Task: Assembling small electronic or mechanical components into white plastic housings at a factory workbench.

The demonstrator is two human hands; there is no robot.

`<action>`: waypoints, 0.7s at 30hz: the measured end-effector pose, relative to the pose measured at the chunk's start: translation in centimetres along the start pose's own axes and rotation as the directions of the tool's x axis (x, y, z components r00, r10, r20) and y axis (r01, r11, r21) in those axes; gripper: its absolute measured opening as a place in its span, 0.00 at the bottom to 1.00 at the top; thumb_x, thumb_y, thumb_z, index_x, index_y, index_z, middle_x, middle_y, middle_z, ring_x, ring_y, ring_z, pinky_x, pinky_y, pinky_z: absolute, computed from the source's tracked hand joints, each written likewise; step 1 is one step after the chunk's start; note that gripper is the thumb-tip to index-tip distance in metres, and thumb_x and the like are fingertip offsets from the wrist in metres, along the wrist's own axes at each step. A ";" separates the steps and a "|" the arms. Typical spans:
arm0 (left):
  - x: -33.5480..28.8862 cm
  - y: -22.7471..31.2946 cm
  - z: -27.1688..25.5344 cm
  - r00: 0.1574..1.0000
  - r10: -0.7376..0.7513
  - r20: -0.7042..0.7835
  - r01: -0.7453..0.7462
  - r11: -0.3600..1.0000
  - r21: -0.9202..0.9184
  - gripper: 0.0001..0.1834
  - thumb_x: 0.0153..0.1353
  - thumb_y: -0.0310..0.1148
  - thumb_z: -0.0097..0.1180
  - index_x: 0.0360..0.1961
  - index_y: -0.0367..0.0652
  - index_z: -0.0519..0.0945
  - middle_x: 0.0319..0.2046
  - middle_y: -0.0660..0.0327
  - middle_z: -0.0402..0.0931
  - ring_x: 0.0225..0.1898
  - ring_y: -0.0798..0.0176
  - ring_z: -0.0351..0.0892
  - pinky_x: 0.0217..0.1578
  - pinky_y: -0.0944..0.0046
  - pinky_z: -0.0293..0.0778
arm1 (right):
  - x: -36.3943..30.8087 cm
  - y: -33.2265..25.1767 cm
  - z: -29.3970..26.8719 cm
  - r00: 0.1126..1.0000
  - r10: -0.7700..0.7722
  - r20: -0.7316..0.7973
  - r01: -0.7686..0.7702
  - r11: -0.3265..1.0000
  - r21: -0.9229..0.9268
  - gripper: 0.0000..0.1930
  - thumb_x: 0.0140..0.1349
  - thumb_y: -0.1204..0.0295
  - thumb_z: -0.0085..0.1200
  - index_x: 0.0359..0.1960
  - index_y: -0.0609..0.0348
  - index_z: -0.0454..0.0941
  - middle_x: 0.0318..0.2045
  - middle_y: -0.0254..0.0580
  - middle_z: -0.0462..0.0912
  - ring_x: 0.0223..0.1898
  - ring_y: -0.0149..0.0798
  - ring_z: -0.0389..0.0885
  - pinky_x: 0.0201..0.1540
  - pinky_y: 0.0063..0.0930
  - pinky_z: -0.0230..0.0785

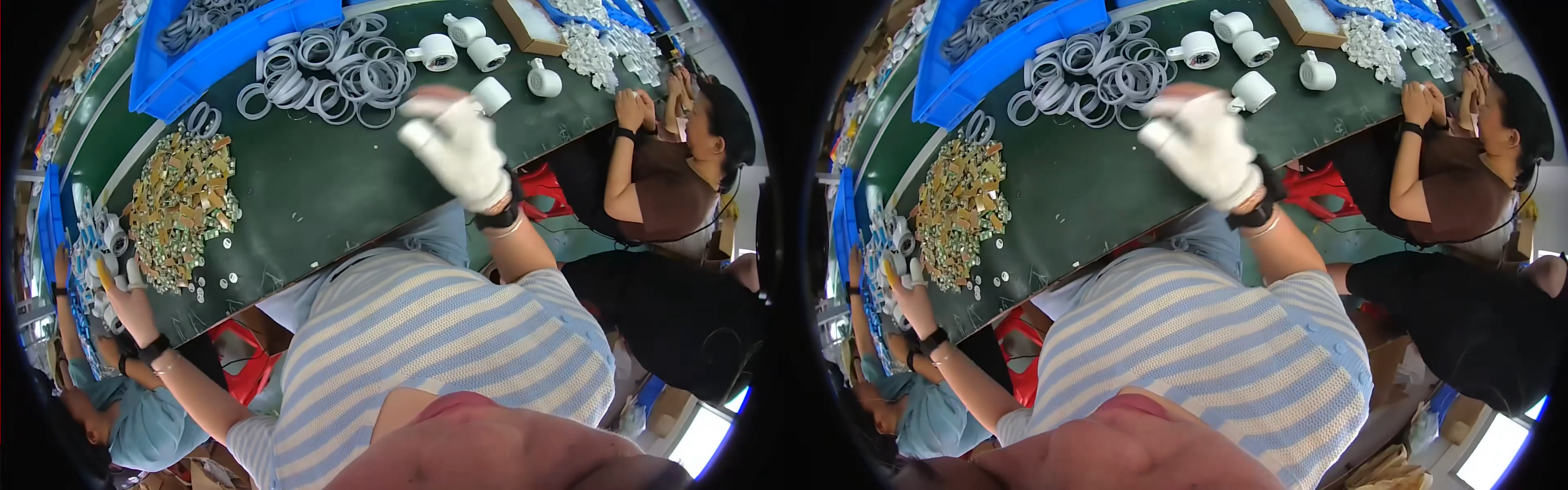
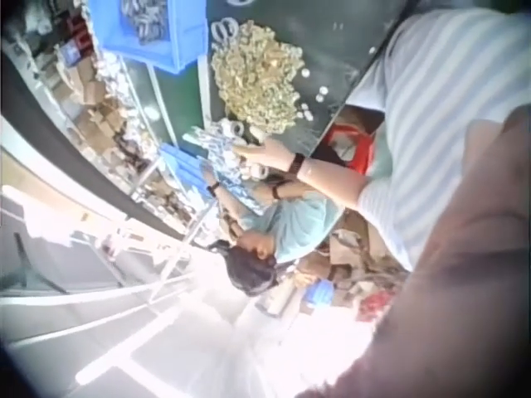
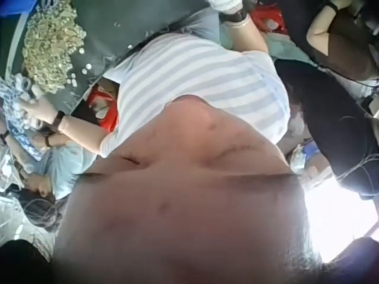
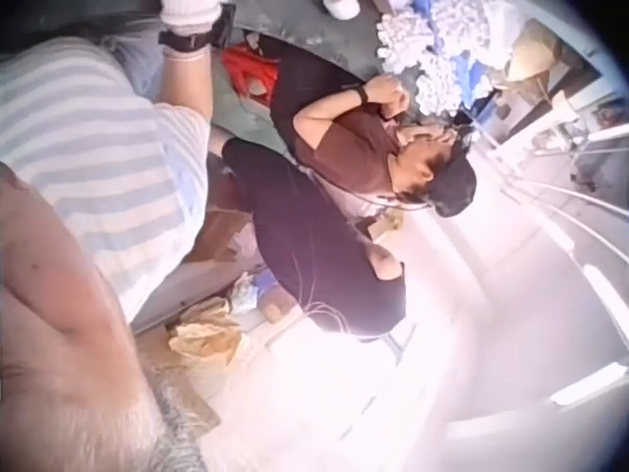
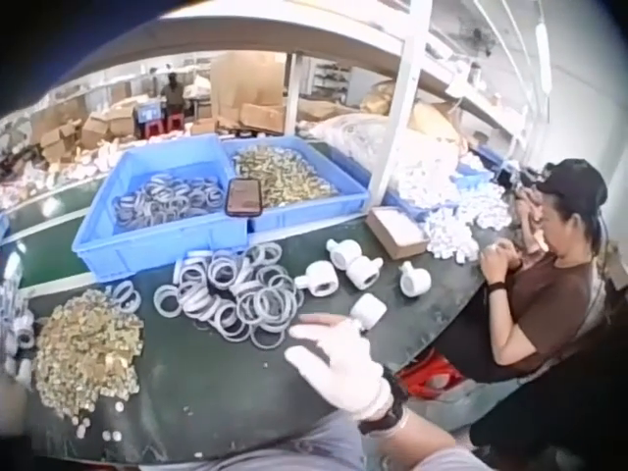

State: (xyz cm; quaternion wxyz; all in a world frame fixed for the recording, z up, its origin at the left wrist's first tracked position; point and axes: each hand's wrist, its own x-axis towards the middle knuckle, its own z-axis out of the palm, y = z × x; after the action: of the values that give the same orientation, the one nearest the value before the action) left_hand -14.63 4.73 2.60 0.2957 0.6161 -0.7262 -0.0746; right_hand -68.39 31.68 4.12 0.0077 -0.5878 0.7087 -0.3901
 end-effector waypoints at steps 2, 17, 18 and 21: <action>-3.2 5.7 2.3 0.977 0.192 -0.095 -0.206 0.966 -0.159 0.32 0.69 0.37 0.65 0.70 0.38 0.70 0.61 0.47 0.78 0.64 0.49 0.75 0.65 0.55 0.67 | -0.1 3.1 -1.4 0.893 0.263 -0.364 -0.318 0.943 -0.099 0.20 0.60 0.65 0.66 0.51 0.63 0.85 0.37 0.51 0.88 0.41 0.48 0.87 0.53 0.37 0.75; -14.0 19.2 13.5 0.919 0.362 0.157 -0.045 0.493 -0.869 0.18 0.70 0.25 0.56 0.60 0.39 0.79 0.58 0.53 0.80 0.60 0.57 0.79 0.62 0.57 0.73 | -2.0 12.2 -1.4 0.795 0.523 -0.308 -0.566 0.822 -0.064 0.41 0.61 0.48 0.64 0.64 0.72 0.73 0.54 0.60 0.82 0.53 0.49 0.84 0.59 0.39 0.72; -14.0 19.2 13.3 0.906 0.381 0.187 -0.010 0.460 -0.888 0.18 0.76 0.31 0.51 0.62 0.33 0.76 0.59 0.54 0.79 0.63 0.59 0.77 0.64 0.57 0.72 | -1.9 11.7 -1.3 0.794 0.522 -0.310 -0.566 0.822 -0.065 0.41 0.61 0.48 0.64 0.64 0.72 0.73 0.54 0.60 0.82 0.53 0.49 0.84 0.59 0.39 0.72; -14.2 19.2 14.0 0.898 0.330 0.291 0.221 0.235 -0.947 0.22 0.80 0.40 0.46 0.63 0.31 0.74 0.59 0.50 0.78 0.64 0.51 0.77 0.65 0.52 0.73 | -1.9 11.1 -1.3 0.777 0.545 -0.314 -0.587 0.808 -0.049 0.42 0.61 0.48 0.65 0.66 0.73 0.71 0.54 0.60 0.82 0.53 0.48 0.83 0.58 0.38 0.72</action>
State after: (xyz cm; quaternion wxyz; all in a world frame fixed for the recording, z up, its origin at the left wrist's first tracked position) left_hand -37.34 18.88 -4.51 0.4438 0.2386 -0.5897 -0.6312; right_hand -77.59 34.08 -2.03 -0.0196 -0.2835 0.8723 -0.3980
